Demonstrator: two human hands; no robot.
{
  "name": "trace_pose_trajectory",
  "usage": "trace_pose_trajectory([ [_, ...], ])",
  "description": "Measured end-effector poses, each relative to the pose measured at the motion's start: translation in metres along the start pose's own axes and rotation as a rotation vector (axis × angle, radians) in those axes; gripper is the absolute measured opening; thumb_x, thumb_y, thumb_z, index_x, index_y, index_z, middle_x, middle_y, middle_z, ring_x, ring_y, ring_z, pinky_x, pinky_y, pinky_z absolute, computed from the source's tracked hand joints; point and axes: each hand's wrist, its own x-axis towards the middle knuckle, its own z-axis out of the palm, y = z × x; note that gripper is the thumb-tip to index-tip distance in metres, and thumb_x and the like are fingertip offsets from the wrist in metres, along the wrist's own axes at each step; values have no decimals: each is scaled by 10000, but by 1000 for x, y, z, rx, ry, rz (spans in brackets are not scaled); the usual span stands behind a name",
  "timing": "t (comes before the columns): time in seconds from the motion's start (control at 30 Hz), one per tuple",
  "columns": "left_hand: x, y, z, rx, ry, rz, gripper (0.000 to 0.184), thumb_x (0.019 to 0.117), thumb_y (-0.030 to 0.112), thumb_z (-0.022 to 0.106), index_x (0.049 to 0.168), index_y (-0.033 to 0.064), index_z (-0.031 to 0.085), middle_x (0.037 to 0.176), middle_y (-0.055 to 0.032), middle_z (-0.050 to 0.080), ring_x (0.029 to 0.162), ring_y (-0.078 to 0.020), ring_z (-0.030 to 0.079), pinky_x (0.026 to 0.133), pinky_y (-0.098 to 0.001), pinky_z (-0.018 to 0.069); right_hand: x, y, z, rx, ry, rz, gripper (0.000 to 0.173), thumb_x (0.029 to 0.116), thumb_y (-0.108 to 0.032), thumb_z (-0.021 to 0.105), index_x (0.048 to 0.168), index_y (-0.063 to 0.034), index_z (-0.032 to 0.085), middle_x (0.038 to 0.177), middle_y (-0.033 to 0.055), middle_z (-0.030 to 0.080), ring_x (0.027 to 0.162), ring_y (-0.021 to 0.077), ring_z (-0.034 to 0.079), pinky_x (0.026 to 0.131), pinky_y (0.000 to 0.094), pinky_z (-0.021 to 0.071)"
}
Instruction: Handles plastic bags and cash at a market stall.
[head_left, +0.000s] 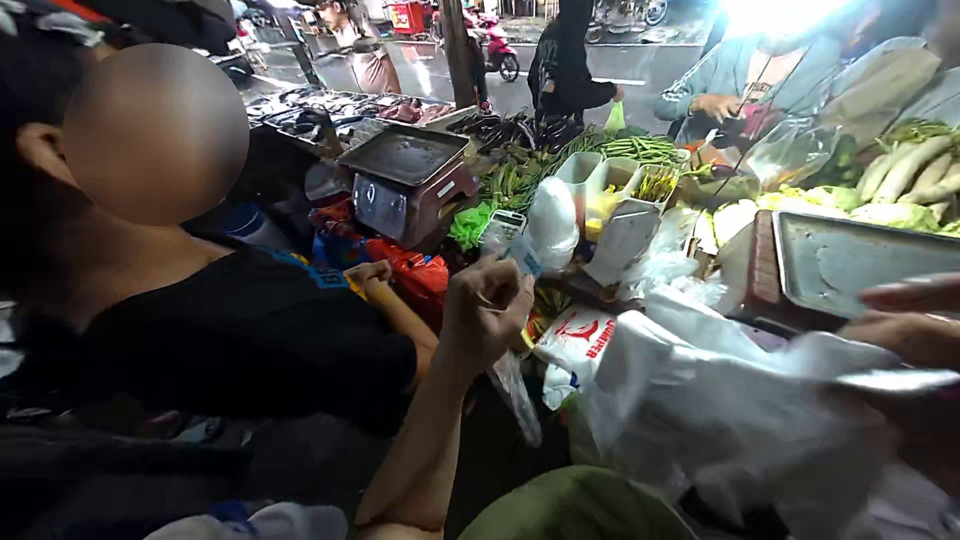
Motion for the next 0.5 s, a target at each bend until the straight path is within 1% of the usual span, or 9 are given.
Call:
trace_pose_trajectory([
  [0.07,-21,-12,-11,-146,-106,-13,65,866,61,698,805,76,679,836,-5,620,751,-43,594,657,-202,524,1,10,33,24,-2,-40,371,1045,-266,602,1390,-177,500,1108,-130,699,960,-68,654,846,131,557],
  [0.1,-29,-18,-15,-185,-168,-14,54,864,47,680,877,79,721,958,-34,637,851,-55,612,730,-213,540,1,13,50,53,14,-60,375,1038,-271,611,1389,-192,503,1103,-135,695,952,-70,656,836,116,558],
  [0.13,-36,-22,-20,-195,-232,-17,122,870,42,653,918,95,752,1099,-75,648,963,-72,630,809,-235,553,1,14,66,77,22,-73,377,1030,-262,619,1381,-189,502,1100,-130,691,942,-69,655,829,109,559],
  [0.17,-42,-25,-22,-199,-286,-19,171,872,27,629,935,100,771,1181,-111,653,1044,-97,639,868,-259,556,-1,14,81,101,18,-68,379,1026,-263,625,1375,-186,501,1085,-123,687,928,-65,655,823,111,561],
  [0.2,-46,-28,-23,-202,-324,-17,188,871,10,618,930,87,779,1142,-119,686,1033,-105,658,874,-269,560,-2,14,95,125,6,-52,383,1022,-265,630,1373,-177,503,1061,-115,699,913,-57,664,817,121,569],
  [0.23,-49,-29,-23,-197,-359,-18,190,872,3,614,924,73,782,1043,-100,718,971,-99,671,848,-266,561,-4,14,107,140,-12,-29,385,1022,-268,631,1370,-163,502,1050,-104,710,907,-49,672,818,135,577],
  [0.3,-54,-27,-21,-191,-462,-44,185,903,24,596,954,36,773,964,-94,717,911,-117,669,823,-291,558,-10,15,129,153,-27,26,384,1006,-229,636,1354,-113,525,1047,-71,717,901,-40,675,822,156,583],
  [0.4,-62,-22,-12,-230,-575,-39,187,944,36,551,947,-6,734,1024,-127,683,972,-178,655,872,-347,555,-21,15,148,232,-27,102,384,959,-96,651,1325,-100,535,1008,-47,704,837,-14,679,774,181,600],
  [0.5,-66,-21,-13,-270,-450,-48,213,958,26,530,974,11,742,1065,-92,690,1013,-130,637,918,-316,528,-31,13,154,321,-39,148,440,923,-9,634,1338,-96,513,978,-31,694,801,8,675,741,191,601],
])
